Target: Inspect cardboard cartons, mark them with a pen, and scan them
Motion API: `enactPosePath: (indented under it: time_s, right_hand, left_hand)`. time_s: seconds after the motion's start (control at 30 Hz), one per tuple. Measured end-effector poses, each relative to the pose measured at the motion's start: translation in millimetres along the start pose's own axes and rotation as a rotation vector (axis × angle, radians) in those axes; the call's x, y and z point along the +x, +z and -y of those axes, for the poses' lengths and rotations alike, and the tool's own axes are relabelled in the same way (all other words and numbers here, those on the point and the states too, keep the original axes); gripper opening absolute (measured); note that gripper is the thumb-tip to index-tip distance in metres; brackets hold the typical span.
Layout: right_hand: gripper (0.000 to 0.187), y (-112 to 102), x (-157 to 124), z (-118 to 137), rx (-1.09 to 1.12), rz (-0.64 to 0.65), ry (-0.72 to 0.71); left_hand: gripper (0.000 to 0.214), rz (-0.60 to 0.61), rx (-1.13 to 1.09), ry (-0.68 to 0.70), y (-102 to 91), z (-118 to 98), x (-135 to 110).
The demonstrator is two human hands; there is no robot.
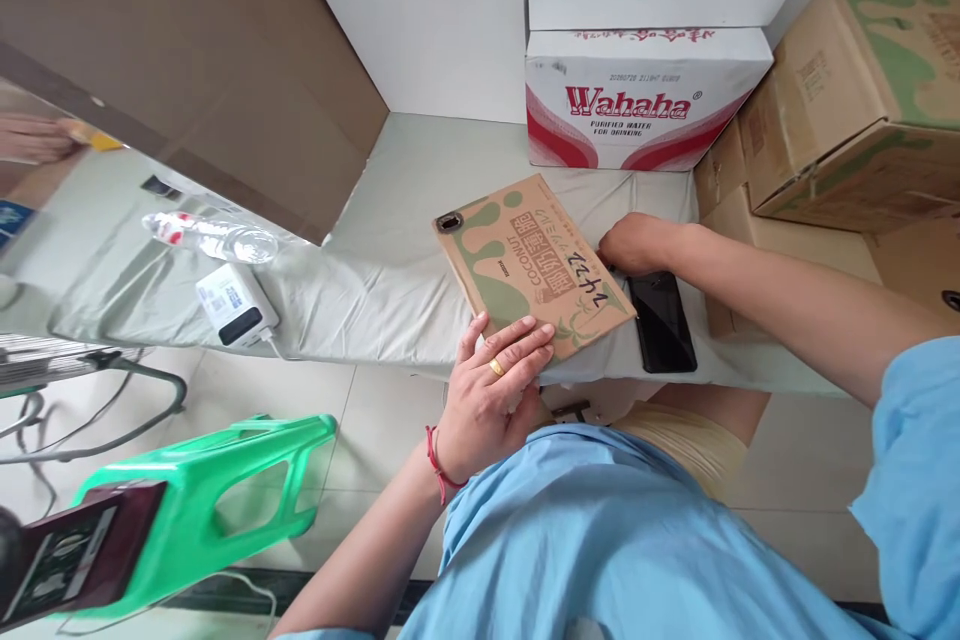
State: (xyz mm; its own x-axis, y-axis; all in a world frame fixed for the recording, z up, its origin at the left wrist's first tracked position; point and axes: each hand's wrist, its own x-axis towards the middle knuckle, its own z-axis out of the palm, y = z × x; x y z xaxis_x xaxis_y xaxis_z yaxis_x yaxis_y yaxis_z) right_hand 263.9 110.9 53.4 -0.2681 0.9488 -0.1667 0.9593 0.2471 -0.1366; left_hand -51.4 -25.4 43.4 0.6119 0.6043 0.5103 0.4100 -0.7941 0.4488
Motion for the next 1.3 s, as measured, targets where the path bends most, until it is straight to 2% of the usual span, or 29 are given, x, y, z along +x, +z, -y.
enactPosePath:
  time_s: [0.13,0.23,0.3,0.37,0.43,0.47,0.5,0.53,0.57,0.63,0.7,0.77,0.83,0.93,1.1,1.3]
  right_hand:
    - [0.036,-14.8,-0.3,-4.8,-0.151,0.245,-0.134]
    - [0.033,-38.4,1.3,-16.7,-0.271,0.259,-0.084]
    - [0.027,-62.2,1.5,-22.3,-0.259,0.080,0.032]
    - [0.024,-88.6,1.0,-17.9,-0.020,-0.279,0.147]
    - [0.022,-110.6,1.8,1.2,0.468,-0.625,0.191]
    - [0.024,-117.5,3.5,16.1,0.750,-0.720,0.212]
    - [0.022,-120.8,6.7,33.6,1.012,-0.663,0.174]
    - [0.018,-120.2,11.6,52.8,1.202,-0.570,0.107]
    - [0.014,-115.9,18.1,72.5,1.298,-0.436,0.024]
    - [0.008,-98.5,35.4,109.1,1.326,-0.218,-0.038]
    - [0.011,-75.5,54.5,136.8,1.271,-0.196,-0.110]
    - [0.022,-54.5,69.9,152.7,1.232,-0.247,-0.125]
    - [0.029,-39.7,77.9,157.9,1.192,-0.300,-0.114]
    - [0.024,-29.3,77.4,154.8,1.137,-0.296,-0.146]
    - [0.016,-25.7,72.7,149.6,1.061,-0.212,-0.264]
    - [0.017,-24.5,77.3,150.7,1.036,-0.188,-0.281]
  left_hand:
    - [0.023,-0.073,-0.015,-0.029,2.0,-4.9,8.2]
    - [0.013,-0.108,-0.037,-0.035,0.5,-6.6,16.8]
    - [0.010,-0.133,-0.059,-0.040,-0.9,-6.1,23.9]
    - [0.010,-0.169,-0.044,-0.042,-0.9,-4.4,31.5]
    - [0.014,-0.180,0.025,-0.054,1.6,-2.1,38.3]
    - [0.019,-0.159,0.069,-0.071,3.7,-1.0,41.1]
    - [0.025,-0.121,0.111,-0.094,6.0,0.0,43.2]
    - [0.031,-0.073,0.146,-0.119,8.5,0.8,44.7]
    - [0.037,-0.026,0.170,-0.141,10.7,1.3,45.5]
    - [0.045,0.040,0.189,-0.167,14.1,1.8,45.5]
    - [0.047,0.060,0.185,-0.172,15.7,1.6,44.2]
    - [0.048,0.058,0.181,-0.177,16.2,1.2,43.0]
    - [0.048,0.044,0.184,-0.178,16.5,0.6,42.4]
    - [0.048,0.016,0.193,-0.172,17.0,0.0,42.6]
    - [0.053,0.004,0.176,-0.187,15.7,-0.8,43.8]
    - [0.053,0.028,0.163,-0.199,13.2,-2.1,44.5]
